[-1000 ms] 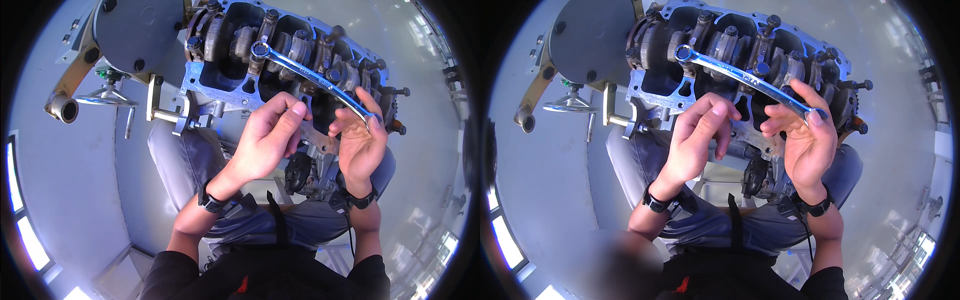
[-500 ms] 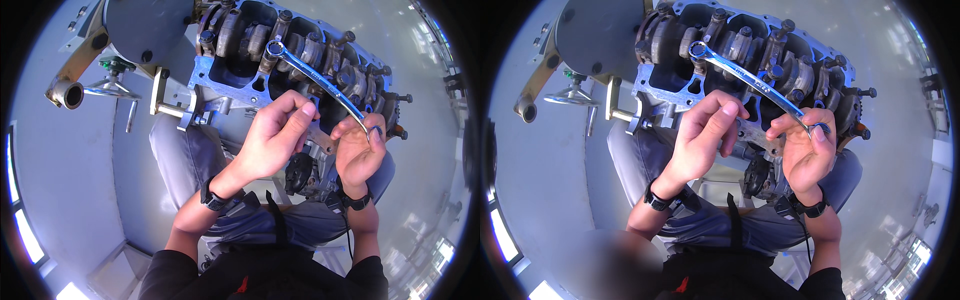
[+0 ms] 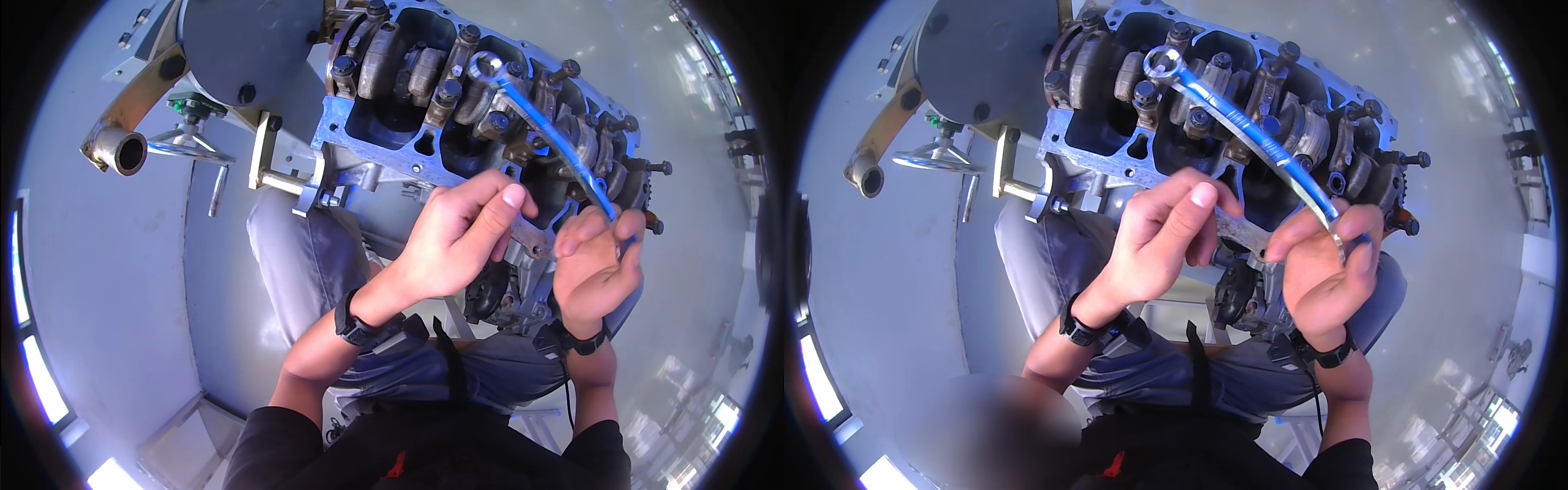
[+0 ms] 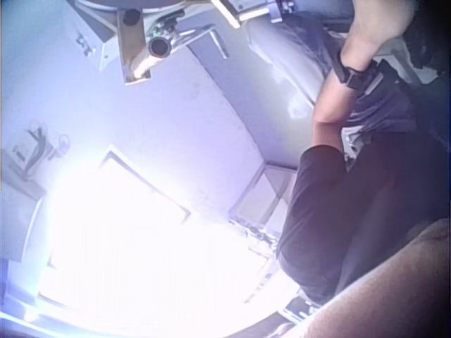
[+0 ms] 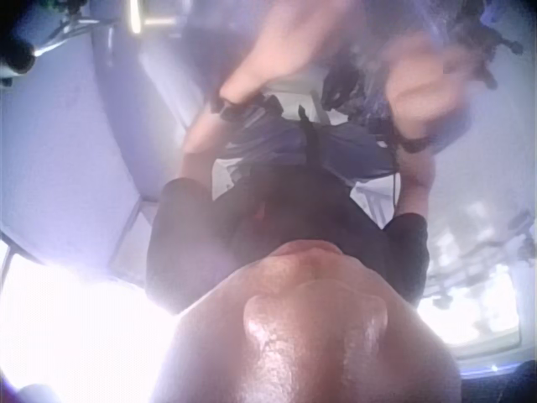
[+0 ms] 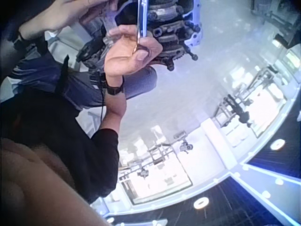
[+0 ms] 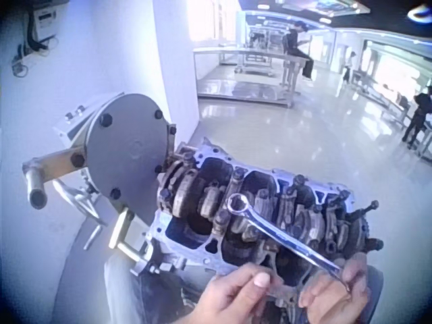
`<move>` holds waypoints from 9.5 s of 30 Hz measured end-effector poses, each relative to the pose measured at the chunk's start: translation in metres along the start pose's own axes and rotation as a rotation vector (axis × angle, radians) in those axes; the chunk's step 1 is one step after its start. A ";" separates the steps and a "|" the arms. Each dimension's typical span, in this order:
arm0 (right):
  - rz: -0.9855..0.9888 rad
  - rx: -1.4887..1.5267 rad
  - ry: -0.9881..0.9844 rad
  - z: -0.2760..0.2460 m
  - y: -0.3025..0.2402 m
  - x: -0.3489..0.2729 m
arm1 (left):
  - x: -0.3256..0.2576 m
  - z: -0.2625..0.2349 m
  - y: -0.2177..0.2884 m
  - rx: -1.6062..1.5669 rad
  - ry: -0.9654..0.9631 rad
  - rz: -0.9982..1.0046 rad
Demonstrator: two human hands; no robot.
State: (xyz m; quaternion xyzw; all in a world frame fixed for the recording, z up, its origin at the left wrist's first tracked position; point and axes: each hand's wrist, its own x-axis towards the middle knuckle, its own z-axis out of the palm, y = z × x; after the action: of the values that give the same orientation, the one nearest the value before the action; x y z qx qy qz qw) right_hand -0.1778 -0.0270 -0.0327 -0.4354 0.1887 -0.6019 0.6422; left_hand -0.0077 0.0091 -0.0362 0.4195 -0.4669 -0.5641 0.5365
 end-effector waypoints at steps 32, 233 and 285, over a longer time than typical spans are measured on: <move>-0.012 -0.427 -0.855 0.007 0.020 -0.019 | -0.001 -0.009 0.013 -0.165 0.220 -0.070; -0.036 -0.295 0.203 0.040 -0.025 0.025 | -0.003 -0.019 0.007 -0.197 0.114 0.063; -0.593 -1.013 -0.451 0.065 0.004 0.007 | -0.010 -0.006 -0.012 -0.252 -0.238 -0.149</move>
State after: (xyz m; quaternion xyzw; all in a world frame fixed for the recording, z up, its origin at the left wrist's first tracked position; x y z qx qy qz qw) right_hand -0.1241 -0.0122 0.0018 -0.8358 0.1816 -0.4837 0.1861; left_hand -0.0038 0.0180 -0.0495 0.3126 -0.4205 -0.7019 0.4824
